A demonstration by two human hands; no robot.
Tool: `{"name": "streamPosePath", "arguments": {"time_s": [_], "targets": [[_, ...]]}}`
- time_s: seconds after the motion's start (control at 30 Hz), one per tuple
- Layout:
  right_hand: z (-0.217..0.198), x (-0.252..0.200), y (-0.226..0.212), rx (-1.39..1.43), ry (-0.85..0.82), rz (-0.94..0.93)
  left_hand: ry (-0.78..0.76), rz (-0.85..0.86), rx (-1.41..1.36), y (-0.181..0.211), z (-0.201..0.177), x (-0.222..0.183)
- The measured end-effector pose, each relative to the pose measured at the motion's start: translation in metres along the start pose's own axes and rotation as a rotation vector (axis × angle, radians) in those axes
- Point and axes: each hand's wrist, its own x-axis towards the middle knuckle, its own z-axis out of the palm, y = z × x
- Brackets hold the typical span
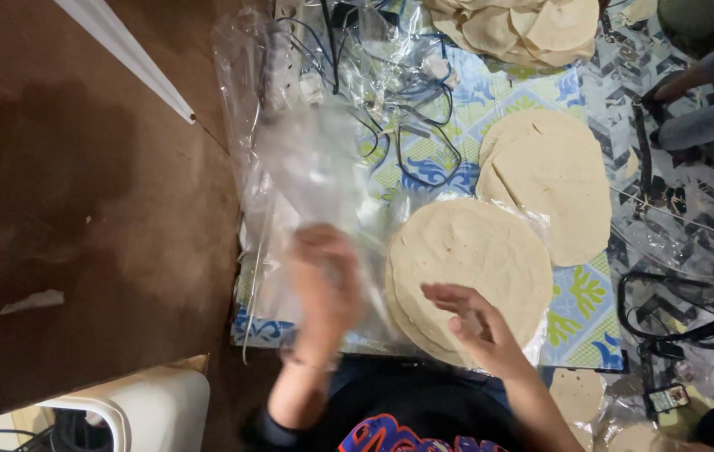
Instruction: The person stacks tortillas into plastic bags by hand and folds the bags to close them.
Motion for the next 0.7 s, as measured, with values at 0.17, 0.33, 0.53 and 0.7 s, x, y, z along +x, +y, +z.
{"name": "streamPosePath", "arguments": {"time_s": [0.17,0.33,0.53,0.7], "targets": [[-0.012,-0.004,0.072,0.613,-0.021,0.081,-0.334,-0.027,-0.019,0.049,0.044,-0.041],[-0.041,-0.003,0.067,0.656,0.44,0.292,-0.625,-0.232,-0.342,0.067,0.045,-0.059],[-0.123,-0.058,0.134,-0.028,0.473,0.423,-0.59,-0.169,0.117,0.007,0.059,-0.098],[-0.153,-0.083,0.109,0.186,0.462,0.498,-0.739,-0.288,0.309,-0.03,0.064,-0.136]]}}
